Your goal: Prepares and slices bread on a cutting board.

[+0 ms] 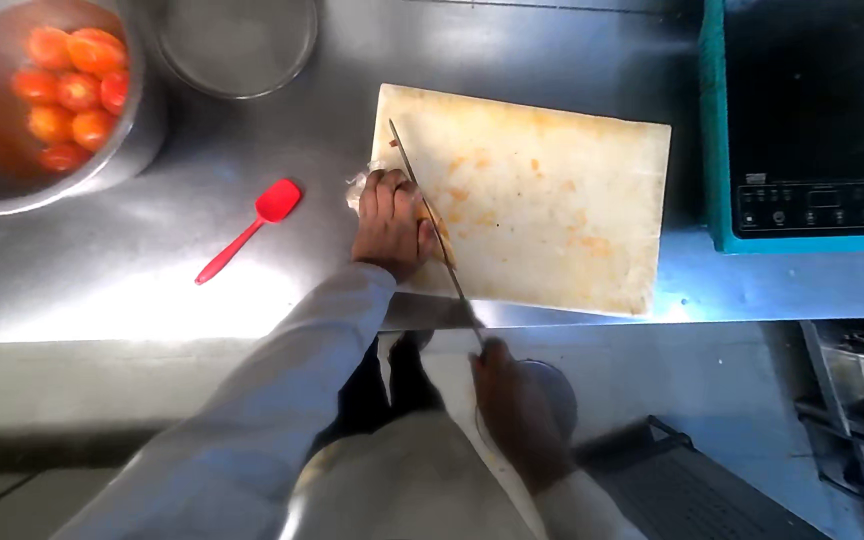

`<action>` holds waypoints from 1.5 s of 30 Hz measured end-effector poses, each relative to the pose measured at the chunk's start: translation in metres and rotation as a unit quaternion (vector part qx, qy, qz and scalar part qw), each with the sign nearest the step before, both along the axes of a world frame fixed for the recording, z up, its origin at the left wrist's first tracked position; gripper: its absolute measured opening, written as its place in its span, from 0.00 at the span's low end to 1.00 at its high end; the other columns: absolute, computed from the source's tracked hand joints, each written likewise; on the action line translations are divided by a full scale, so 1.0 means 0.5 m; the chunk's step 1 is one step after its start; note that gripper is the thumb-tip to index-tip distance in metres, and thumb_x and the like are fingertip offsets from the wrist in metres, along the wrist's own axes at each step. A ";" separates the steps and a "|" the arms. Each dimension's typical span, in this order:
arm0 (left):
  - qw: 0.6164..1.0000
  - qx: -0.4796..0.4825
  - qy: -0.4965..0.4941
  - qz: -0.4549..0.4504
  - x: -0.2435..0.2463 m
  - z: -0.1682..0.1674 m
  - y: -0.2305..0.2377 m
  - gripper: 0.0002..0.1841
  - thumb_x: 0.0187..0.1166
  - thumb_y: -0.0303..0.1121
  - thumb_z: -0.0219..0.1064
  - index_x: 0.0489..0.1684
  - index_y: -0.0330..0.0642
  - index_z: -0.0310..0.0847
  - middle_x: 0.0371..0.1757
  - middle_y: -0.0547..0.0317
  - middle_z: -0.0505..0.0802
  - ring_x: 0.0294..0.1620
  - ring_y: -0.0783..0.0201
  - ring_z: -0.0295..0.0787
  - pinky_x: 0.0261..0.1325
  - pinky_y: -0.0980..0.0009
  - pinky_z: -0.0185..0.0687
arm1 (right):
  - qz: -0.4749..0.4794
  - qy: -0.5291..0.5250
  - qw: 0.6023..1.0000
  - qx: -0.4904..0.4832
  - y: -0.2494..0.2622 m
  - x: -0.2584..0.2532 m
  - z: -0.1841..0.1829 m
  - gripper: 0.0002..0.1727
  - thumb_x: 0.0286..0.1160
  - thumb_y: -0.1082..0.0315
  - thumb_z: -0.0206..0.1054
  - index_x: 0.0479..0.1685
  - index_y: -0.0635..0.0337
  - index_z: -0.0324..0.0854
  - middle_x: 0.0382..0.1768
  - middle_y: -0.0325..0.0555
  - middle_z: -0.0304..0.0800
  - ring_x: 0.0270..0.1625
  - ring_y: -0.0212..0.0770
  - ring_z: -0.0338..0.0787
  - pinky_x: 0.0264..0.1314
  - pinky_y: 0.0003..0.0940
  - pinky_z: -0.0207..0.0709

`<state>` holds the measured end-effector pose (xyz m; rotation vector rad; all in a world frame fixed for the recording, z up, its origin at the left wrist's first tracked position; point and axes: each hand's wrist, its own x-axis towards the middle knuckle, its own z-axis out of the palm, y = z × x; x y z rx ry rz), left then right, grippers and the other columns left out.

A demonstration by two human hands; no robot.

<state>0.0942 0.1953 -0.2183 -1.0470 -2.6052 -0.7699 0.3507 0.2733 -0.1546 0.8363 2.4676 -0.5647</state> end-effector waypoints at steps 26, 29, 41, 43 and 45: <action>0.992 0.092 -0.081 -0.016 -0.016 0.004 -0.013 0.24 0.81 0.47 0.55 0.58 0.32 0.77 0.70 0.33 0.79 0.76 0.39 0.74 0.79 0.52 0.71 | -0.090 -0.096 0.989 -0.073 0.020 0.135 -0.033 0.23 0.90 0.50 0.57 0.69 0.58 0.74 0.38 0.55 0.92 0.40 0.56 0.94 0.45 0.55 0.87; 0.983 0.135 -0.121 -0.008 -0.018 0.004 -0.016 0.15 0.87 0.40 0.51 0.52 0.39 0.77 0.69 0.39 0.77 0.75 0.46 0.73 0.77 0.59 0.74 | -0.057 -0.016 0.998 -0.002 0.017 0.189 -0.031 0.20 0.87 0.53 0.60 0.61 0.61 0.80 0.30 0.55 0.92 0.31 0.57 0.94 0.33 0.55 0.87; 0.974 0.156 -0.160 0.046 -0.020 0.005 -0.018 0.16 0.88 0.39 0.51 0.59 0.40 0.79 0.65 0.38 0.77 0.69 0.45 0.75 0.72 0.56 0.76 | -0.007 0.191 0.982 0.004 0.031 -0.069 0.005 0.18 0.87 0.55 0.65 0.61 0.59 0.77 0.26 0.48 0.85 0.22 0.49 0.87 0.22 0.50 0.83; 0.982 0.129 -0.135 0.038 -0.018 0.006 -0.015 0.18 0.84 0.42 0.53 0.58 0.38 0.77 0.66 0.35 0.77 0.68 0.42 0.77 0.69 0.54 0.78 | 0.018 0.170 0.985 0.027 0.031 -0.086 0.010 0.16 0.88 0.55 0.63 0.59 0.59 0.76 0.28 0.48 0.86 0.22 0.49 0.88 0.22 0.49 0.83; 0.985 0.106 -0.132 0.039 -0.017 0.008 -0.013 0.19 0.82 0.43 0.53 0.57 0.37 0.76 0.68 0.33 0.77 0.69 0.41 0.78 0.67 0.54 0.80 | 0.017 0.141 0.990 0.024 0.029 -0.087 0.017 0.16 0.89 0.56 0.62 0.59 0.59 0.77 0.29 0.50 0.86 0.25 0.52 0.89 0.25 0.51 0.84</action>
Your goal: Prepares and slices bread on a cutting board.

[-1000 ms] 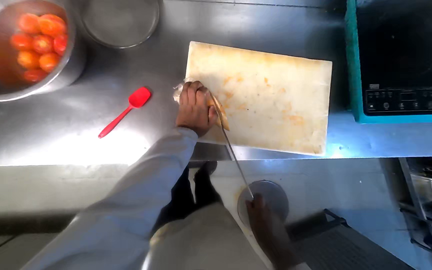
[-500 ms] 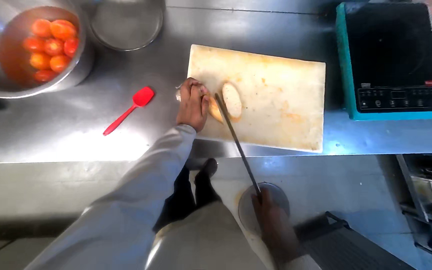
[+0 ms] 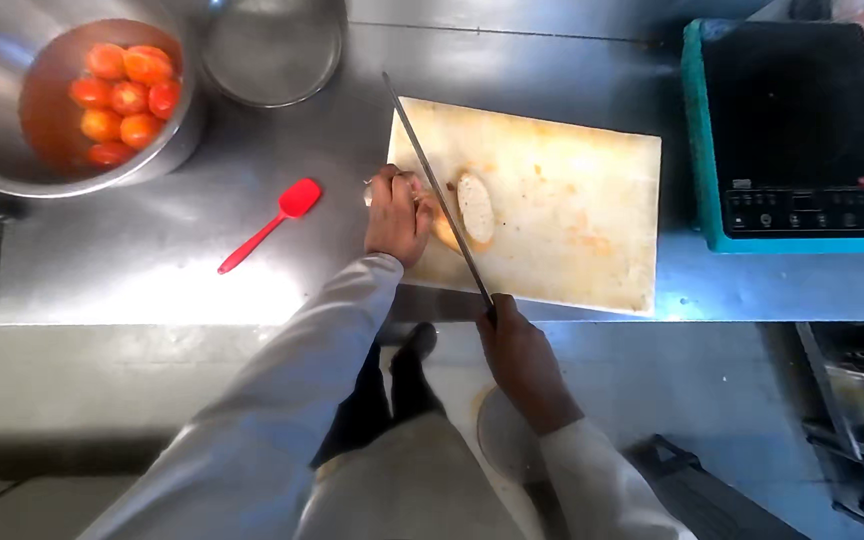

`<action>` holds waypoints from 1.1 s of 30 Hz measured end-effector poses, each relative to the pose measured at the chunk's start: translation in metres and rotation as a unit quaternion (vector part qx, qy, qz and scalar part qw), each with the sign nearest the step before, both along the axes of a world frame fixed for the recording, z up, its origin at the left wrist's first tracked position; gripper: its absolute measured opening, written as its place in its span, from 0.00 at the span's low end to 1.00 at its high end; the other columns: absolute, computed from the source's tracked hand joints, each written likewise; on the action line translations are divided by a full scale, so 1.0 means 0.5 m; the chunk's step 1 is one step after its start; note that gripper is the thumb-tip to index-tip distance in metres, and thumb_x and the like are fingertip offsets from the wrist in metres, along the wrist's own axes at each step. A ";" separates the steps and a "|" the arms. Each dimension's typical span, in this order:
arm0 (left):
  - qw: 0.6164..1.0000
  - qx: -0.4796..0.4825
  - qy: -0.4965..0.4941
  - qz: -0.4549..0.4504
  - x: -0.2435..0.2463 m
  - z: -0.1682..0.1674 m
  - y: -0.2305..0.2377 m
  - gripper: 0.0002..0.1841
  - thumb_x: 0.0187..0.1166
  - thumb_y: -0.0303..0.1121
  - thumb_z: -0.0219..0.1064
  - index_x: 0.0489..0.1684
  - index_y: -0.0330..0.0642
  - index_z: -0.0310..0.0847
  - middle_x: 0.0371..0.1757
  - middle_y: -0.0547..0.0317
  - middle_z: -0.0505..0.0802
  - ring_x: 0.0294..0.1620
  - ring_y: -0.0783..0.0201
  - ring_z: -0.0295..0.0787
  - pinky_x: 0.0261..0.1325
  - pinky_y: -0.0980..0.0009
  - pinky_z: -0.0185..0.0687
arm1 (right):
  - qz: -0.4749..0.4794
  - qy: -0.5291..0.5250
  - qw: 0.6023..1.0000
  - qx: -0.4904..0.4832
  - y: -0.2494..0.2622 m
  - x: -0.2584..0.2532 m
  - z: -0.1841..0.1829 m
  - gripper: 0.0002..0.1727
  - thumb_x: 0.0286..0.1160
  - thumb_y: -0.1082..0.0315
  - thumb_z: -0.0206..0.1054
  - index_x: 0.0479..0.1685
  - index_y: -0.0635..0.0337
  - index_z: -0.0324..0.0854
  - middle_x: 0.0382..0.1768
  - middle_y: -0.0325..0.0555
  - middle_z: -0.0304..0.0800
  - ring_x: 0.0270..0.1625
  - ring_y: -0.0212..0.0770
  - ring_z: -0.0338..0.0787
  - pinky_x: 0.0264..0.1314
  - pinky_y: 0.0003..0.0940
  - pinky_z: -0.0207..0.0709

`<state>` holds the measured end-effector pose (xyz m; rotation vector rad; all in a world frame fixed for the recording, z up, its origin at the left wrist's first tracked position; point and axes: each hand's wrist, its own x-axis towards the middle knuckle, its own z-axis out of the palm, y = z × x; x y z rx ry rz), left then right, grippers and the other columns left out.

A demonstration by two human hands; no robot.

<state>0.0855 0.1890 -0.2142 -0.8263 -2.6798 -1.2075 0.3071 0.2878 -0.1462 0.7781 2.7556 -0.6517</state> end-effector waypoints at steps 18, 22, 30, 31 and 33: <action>0.998 -0.043 0.041 0.005 -0.005 -0.004 0.010 0.20 0.81 0.44 0.50 0.56 0.40 0.79 0.64 0.34 0.79 0.67 0.40 0.79 0.67 0.53 0.78 | -0.006 -0.068 0.996 0.052 -0.024 0.137 0.013 0.18 0.86 0.55 0.63 0.55 0.62 0.83 0.31 0.51 0.91 0.27 0.50 0.93 0.27 0.47 0.87; 0.998 -0.036 0.058 0.005 -0.006 -0.012 0.013 0.18 0.80 0.43 0.52 0.54 0.40 0.78 0.64 0.33 0.80 0.67 0.39 0.79 0.65 0.53 0.80 | -0.005 -0.073 0.997 0.038 -0.017 0.080 0.006 0.16 0.88 0.56 0.63 0.55 0.62 0.80 0.31 0.52 0.88 0.26 0.53 0.92 0.26 0.50 0.86; 0.997 -0.038 0.069 0.014 -0.010 -0.011 0.017 0.18 0.79 0.41 0.55 0.55 0.36 0.78 0.63 0.31 0.81 0.65 0.39 0.82 0.65 0.54 0.82 | -0.003 -0.074 0.997 0.019 -0.010 0.120 -0.011 0.17 0.87 0.57 0.62 0.56 0.63 0.81 0.32 0.53 0.90 0.27 0.53 0.92 0.28 0.51 0.87; 0.997 -0.039 0.070 0.013 -0.010 -0.010 0.018 0.19 0.78 0.41 0.54 0.55 0.35 0.78 0.63 0.31 0.81 0.65 0.38 0.81 0.66 0.54 0.81 | -0.005 -0.072 0.997 0.024 -0.012 0.149 -0.008 0.17 0.86 0.57 0.62 0.54 0.64 0.82 0.32 0.54 0.90 0.28 0.53 0.93 0.28 0.51 0.87; 0.996 -0.039 0.076 0.018 -0.011 -0.010 0.019 0.20 0.78 0.41 0.54 0.55 0.34 0.78 0.63 0.30 0.81 0.65 0.37 0.82 0.67 0.54 0.81 | 0.007 -0.048 0.998 0.044 -0.012 0.162 -0.006 0.17 0.84 0.58 0.63 0.51 0.67 0.83 0.30 0.55 0.90 0.26 0.53 0.92 0.25 0.49 0.87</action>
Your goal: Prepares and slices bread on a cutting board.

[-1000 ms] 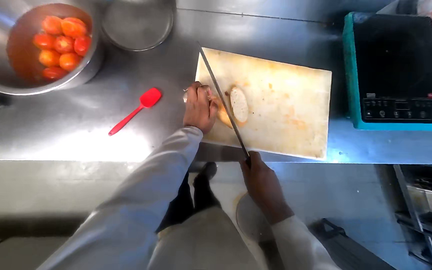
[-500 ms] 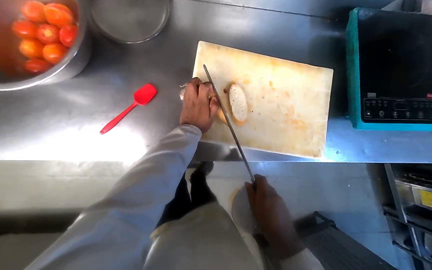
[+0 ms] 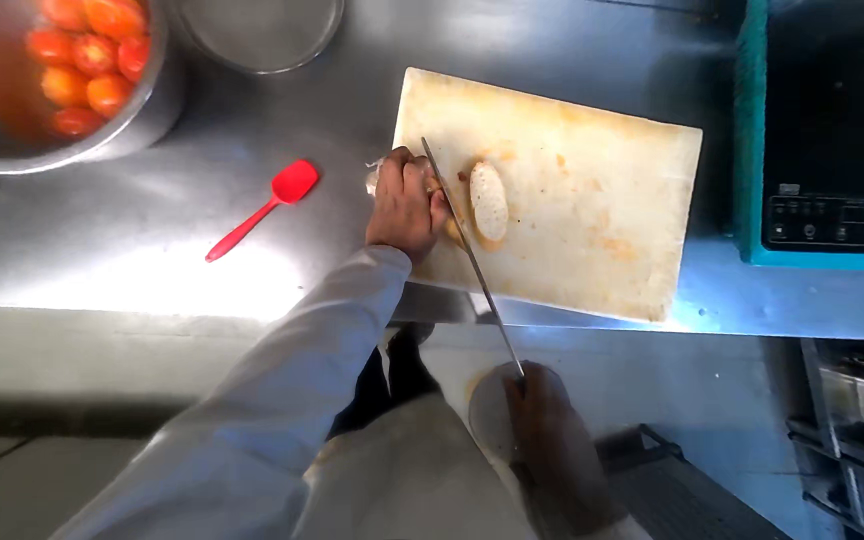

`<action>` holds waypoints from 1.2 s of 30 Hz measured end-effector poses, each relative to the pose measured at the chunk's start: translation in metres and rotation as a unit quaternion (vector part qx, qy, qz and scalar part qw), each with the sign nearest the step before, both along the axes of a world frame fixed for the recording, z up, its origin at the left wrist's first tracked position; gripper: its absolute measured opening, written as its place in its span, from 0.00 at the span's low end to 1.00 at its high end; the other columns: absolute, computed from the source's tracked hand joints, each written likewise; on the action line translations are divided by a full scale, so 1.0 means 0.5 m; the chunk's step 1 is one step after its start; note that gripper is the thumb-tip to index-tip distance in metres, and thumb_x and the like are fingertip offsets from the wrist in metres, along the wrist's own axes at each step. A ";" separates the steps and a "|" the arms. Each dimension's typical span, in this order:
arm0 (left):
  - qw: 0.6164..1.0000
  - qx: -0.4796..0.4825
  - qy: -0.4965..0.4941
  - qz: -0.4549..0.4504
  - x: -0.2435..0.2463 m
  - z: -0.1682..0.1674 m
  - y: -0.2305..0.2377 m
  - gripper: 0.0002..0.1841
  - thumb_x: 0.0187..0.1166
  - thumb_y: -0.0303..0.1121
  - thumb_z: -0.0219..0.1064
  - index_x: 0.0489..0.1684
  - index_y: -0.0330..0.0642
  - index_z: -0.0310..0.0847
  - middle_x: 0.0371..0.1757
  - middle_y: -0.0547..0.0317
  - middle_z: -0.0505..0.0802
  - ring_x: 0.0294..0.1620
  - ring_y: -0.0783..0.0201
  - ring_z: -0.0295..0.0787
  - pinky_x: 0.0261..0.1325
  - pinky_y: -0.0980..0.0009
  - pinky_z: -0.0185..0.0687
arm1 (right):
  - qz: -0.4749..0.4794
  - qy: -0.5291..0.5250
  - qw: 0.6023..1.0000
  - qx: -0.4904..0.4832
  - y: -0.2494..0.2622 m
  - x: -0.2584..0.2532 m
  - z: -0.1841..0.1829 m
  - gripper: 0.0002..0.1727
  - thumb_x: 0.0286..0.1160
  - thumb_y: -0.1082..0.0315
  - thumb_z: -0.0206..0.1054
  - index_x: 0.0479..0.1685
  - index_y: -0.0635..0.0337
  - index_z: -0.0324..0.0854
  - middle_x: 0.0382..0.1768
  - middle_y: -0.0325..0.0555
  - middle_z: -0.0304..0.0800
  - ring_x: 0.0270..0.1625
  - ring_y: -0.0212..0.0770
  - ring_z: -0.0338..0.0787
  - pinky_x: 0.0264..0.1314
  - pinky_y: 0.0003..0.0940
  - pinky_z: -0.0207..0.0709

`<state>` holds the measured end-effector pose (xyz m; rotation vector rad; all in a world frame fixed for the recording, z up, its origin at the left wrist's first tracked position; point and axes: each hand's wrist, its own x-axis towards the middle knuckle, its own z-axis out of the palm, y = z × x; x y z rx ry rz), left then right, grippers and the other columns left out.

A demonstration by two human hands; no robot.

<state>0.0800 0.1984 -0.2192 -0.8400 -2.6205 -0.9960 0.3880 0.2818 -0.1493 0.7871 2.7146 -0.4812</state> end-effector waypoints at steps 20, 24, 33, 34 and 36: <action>1.000 -0.008 0.029 0.001 0.003 -0.010 0.006 0.20 0.83 0.42 0.49 0.55 0.34 0.77 0.62 0.29 0.81 0.65 0.38 0.82 0.67 0.54 0.80 | -0.006 -0.050 0.998 -0.033 0.010 -0.130 -0.005 0.18 0.88 0.57 0.63 0.62 0.63 0.76 0.33 0.55 0.89 0.26 0.55 0.92 0.26 0.53 0.86; 1.000 -0.012 0.024 0.009 -0.005 -0.008 0.008 0.19 0.82 0.41 0.50 0.55 0.35 0.77 0.62 0.30 0.82 0.66 0.39 0.82 0.67 0.56 0.80 | 0.012 -0.021 0.999 -0.022 0.012 -0.058 -0.021 0.17 0.83 0.58 0.66 0.49 0.67 0.81 0.27 0.54 0.88 0.24 0.54 0.91 0.25 0.51 0.86; 0.999 -0.034 0.018 0.006 0.001 -0.007 0.007 0.23 0.82 0.44 0.48 0.57 0.32 0.78 0.63 0.29 0.82 0.66 0.37 0.81 0.68 0.55 0.80 | -0.014 -0.099 0.994 -0.049 0.013 -0.041 -0.027 0.19 0.87 0.54 0.62 0.56 0.63 0.79 0.33 0.55 0.90 0.30 0.55 0.93 0.31 0.53 0.87; 0.999 -0.038 0.011 0.009 0.002 -0.003 0.008 0.23 0.82 0.43 0.49 0.58 0.32 0.78 0.64 0.28 0.81 0.67 0.37 0.81 0.69 0.54 0.79 | -0.013 -0.110 0.993 -0.048 0.012 -0.027 -0.025 0.18 0.87 0.55 0.63 0.55 0.65 0.81 0.34 0.57 0.90 0.31 0.56 0.94 0.32 0.53 0.87; 0.999 -0.041 0.009 0.013 0.000 -0.002 0.005 0.23 0.81 0.43 0.50 0.59 0.31 0.78 0.65 0.27 0.81 0.68 0.37 0.81 0.70 0.55 0.79 | -0.007 -0.122 0.991 -0.046 0.002 -0.036 -0.028 0.19 0.88 0.55 0.61 0.57 0.65 0.80 0.35 0.58 0.91 0.32 0.58 0.94 0.33 0.54 0.87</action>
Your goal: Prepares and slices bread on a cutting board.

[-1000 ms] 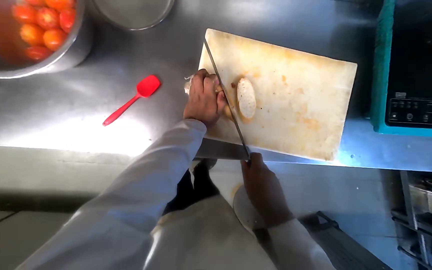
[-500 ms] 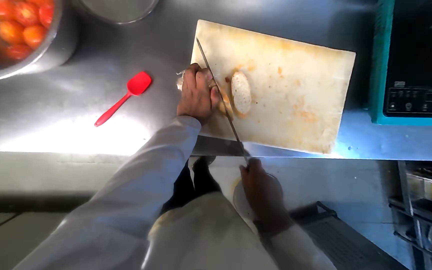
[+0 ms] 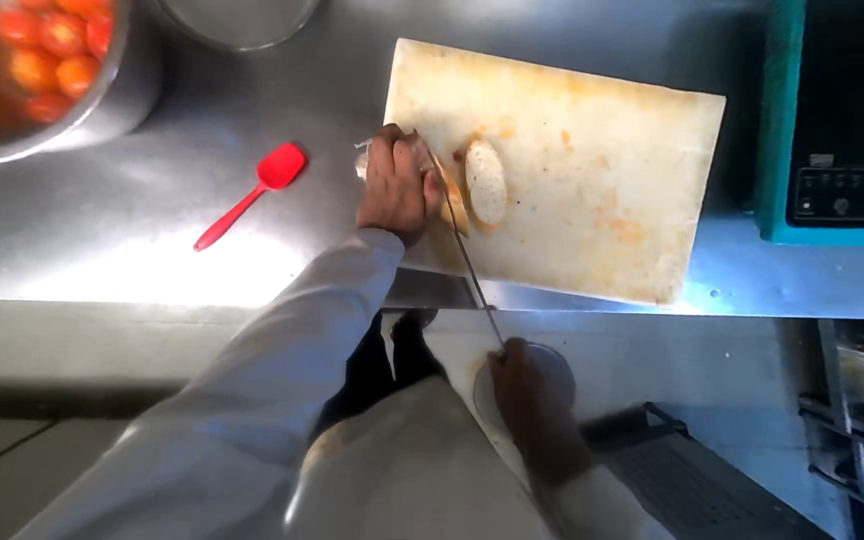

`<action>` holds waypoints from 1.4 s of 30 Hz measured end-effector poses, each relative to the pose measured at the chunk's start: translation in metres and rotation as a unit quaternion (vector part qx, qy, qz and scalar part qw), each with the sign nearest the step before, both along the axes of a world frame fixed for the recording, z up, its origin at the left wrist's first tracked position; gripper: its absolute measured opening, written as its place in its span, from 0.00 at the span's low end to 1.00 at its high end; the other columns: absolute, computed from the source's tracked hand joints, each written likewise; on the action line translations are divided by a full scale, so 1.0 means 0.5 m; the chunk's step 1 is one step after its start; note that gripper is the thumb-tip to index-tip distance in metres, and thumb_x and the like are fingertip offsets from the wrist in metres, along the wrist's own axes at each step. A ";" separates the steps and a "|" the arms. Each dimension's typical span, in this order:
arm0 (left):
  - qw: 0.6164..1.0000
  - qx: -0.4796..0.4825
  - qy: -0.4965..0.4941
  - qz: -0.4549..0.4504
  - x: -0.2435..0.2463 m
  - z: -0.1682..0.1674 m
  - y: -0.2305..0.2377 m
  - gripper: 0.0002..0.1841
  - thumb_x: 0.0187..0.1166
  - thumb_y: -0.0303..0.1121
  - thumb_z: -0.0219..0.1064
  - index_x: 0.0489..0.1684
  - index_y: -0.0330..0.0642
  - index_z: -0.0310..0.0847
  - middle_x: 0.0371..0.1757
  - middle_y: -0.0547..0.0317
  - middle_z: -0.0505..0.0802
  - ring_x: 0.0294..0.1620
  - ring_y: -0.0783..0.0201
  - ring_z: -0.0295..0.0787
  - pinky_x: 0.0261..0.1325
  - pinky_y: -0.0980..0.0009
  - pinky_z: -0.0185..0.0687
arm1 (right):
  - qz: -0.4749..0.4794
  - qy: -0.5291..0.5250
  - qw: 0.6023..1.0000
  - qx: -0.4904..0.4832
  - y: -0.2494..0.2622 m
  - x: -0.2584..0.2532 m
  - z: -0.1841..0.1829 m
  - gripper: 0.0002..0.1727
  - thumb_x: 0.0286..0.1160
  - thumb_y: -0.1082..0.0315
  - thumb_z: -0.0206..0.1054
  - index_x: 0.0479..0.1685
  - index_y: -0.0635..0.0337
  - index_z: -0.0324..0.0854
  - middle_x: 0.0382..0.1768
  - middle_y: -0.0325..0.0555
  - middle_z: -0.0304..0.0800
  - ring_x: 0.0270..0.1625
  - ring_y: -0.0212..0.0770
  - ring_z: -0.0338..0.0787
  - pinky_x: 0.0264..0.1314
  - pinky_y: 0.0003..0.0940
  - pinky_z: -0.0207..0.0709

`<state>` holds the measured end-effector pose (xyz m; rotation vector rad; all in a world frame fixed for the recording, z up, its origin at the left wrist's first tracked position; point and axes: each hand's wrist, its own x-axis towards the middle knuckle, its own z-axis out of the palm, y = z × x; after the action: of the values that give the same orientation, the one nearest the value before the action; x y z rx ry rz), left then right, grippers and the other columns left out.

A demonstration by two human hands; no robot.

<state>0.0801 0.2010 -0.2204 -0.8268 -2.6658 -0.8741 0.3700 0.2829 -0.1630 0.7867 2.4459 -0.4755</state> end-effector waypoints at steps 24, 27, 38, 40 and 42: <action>0.965 0.204 -0.154 -0.059 -0.032 0.022 -0.044 0.12 0.90 0.29 0.55 0.52 0.32 0.84 0.51 0.47 0.89 0.54 0.62 0.87 0.64 0.67 0.83 | -0.073 0.267 0.957 -0.085 0.042 -0.183 0.027 0.19 0.84 0.54 0.67 0.60 0.60 0.80 0.22 0.45 0.83 0.20 0.45 0.83 0.22 0.47 0.79; 0.982 0.145 -0.116 0.045 -0.032 0.057 -0.050 0.12 0.87 0.34 0.58 0.51 0.39 0.88 0.61 0.42 0.86 0.67 0.46 0.78 0.74 0.50 0.69 | -0.053 0.239 0.965 -0.093 0.059 -0.232 0.031 0.17 0.87 0.55 0.65 0.62 0.58 0.78 0.25 0.47 0.84 0.23 0.48 0.85 0.26 0.49 0.81; 0.969 0.163 -0.179 -0.041 -0.008 0.029 -0.032 0.15 0.86 0.38 0.64 0.58 0.35 0.79 0.60 0.42 0.85 0.63 0.51 0.84 0.68 0.58 0.82 | -0.066 0.115 0.984 -0.123 0.050 -0.153 0.000 0.18 0.87 0.49 0.63 0.55 0.54 0.74 0.20 0.44 0.78 0.19 0.46 0.82 0.21 0.47 0.78; 0.980 0.149 -0.124 -0.039 -0.007 0.019 -0.031 0.14 0.83 0.41 0.67 0.53 0.38 0.83 0.61 0.41 0.85 0.66 0.45 0.80 0.72 0.50 0.74 | -0.067 0.090 0.986 -0.124 0.050 -0.144 -0.005 0.17 0.87 0.50 0.64 0.55 0.54 0.74 0.22 0.45 0.80 0.21 0.46 0.83 0.23 0.47 0.79; 0.984 0.142 -0.093 -0.054 -0.011 0.013 -0.029 0.14 0.84 0.41 0.65 0.53 0.40 0.85 0.61 0.42 0.85 0.67 0.46 0.80 0.73 0.52 0.75 | -0.075 0.083 0.988 -0.104 0.050 -0.134 -0.004 0.17 0.87 0.50 0.63 0.56 0.54 0.75 0.23 0.45 0.81 0.23 0.48 0.85 0.25 0.49 0.81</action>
<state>0.0747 0.1866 -0.2137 -0.8621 -2.5775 -1.3821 0.3031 0.3077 -0.1649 0.8742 2.4452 -0.8702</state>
